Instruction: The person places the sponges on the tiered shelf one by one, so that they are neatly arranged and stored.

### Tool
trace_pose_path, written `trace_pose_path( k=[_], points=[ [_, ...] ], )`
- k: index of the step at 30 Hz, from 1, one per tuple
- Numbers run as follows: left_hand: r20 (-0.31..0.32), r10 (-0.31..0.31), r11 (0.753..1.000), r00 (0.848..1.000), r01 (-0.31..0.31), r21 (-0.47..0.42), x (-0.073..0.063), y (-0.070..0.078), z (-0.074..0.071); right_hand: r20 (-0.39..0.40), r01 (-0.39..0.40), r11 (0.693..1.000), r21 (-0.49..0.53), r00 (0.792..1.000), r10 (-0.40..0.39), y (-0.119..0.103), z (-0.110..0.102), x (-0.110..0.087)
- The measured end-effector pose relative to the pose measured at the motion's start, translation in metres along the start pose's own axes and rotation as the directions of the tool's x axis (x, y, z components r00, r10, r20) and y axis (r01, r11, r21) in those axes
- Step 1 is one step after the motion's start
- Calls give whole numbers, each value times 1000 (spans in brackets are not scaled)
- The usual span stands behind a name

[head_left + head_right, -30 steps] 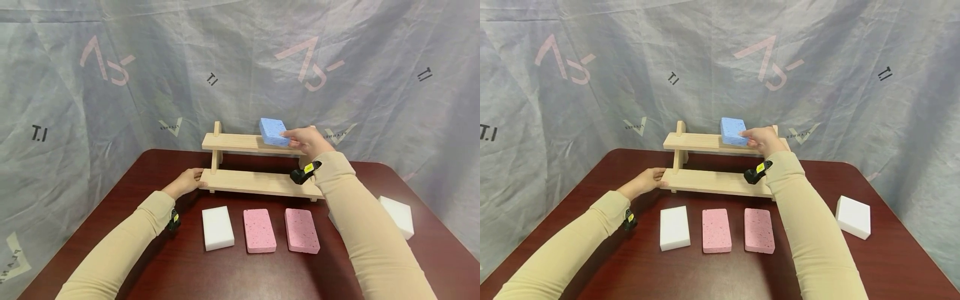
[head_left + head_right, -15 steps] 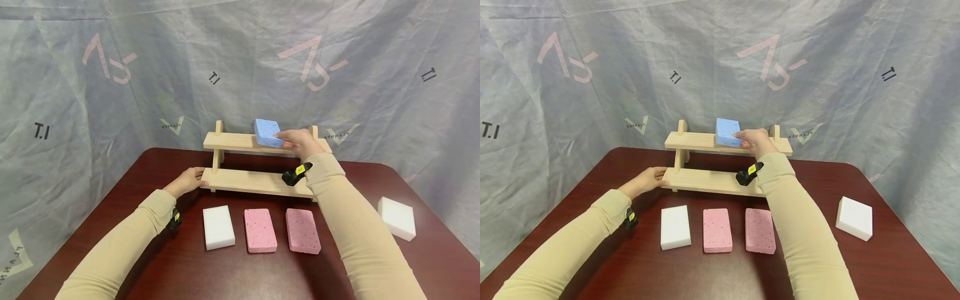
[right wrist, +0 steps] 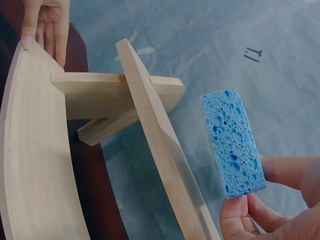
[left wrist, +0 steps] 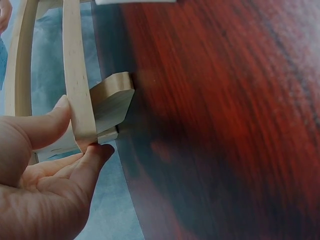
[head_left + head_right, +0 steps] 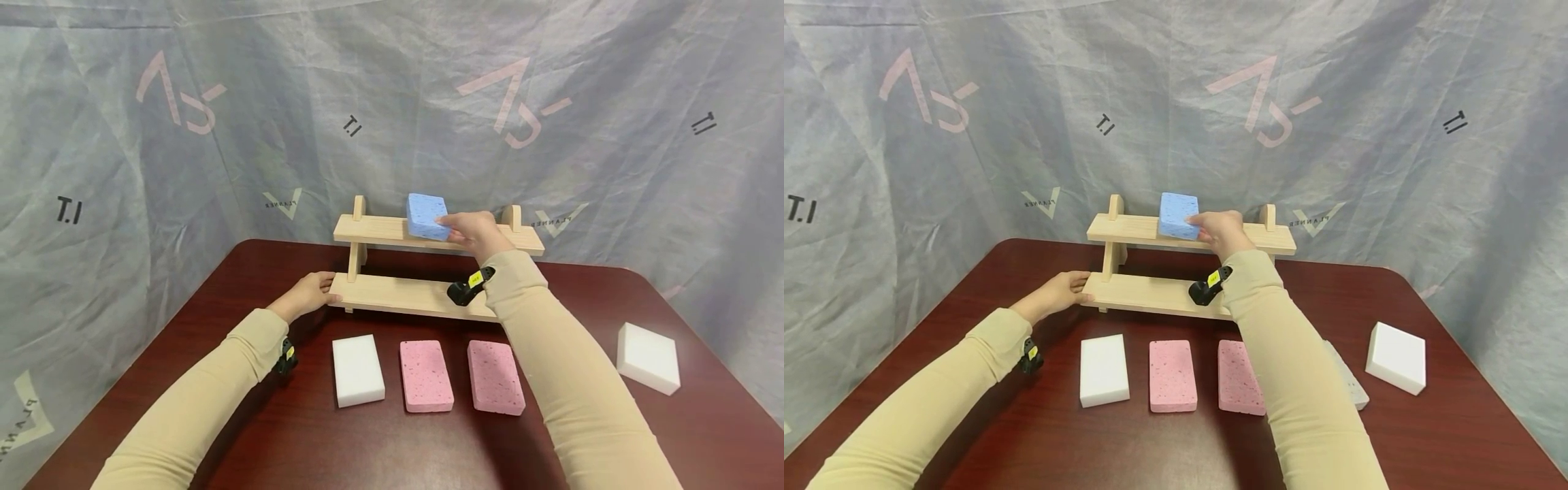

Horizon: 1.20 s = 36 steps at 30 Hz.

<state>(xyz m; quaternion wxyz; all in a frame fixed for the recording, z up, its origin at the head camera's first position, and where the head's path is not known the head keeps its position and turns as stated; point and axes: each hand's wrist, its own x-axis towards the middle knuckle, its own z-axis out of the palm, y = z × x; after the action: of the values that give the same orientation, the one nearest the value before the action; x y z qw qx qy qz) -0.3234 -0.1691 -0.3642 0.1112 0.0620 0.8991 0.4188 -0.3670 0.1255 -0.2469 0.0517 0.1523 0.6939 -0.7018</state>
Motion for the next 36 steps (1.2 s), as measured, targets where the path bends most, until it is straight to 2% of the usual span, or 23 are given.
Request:
trace_pose_path(
  k=[9, 26, 36],
  points=[
    [2, 0, 1000, 1000, 0, -3, -1, 2, 0, -12, -4, 1000, -12, 1000, 4, -2, 15, 1],
    [-19, -12, 1000, 1000, 12, -3, -2, -2, 1, -40, 3, 998, 60, 999, -1, -2, 39, 3],
    [-13, -8, 1000, 1000, 8, 3, -2, 0, 2, -73, 29, 999, 21, 997, -27, 6, 44, 6]
  ],
)
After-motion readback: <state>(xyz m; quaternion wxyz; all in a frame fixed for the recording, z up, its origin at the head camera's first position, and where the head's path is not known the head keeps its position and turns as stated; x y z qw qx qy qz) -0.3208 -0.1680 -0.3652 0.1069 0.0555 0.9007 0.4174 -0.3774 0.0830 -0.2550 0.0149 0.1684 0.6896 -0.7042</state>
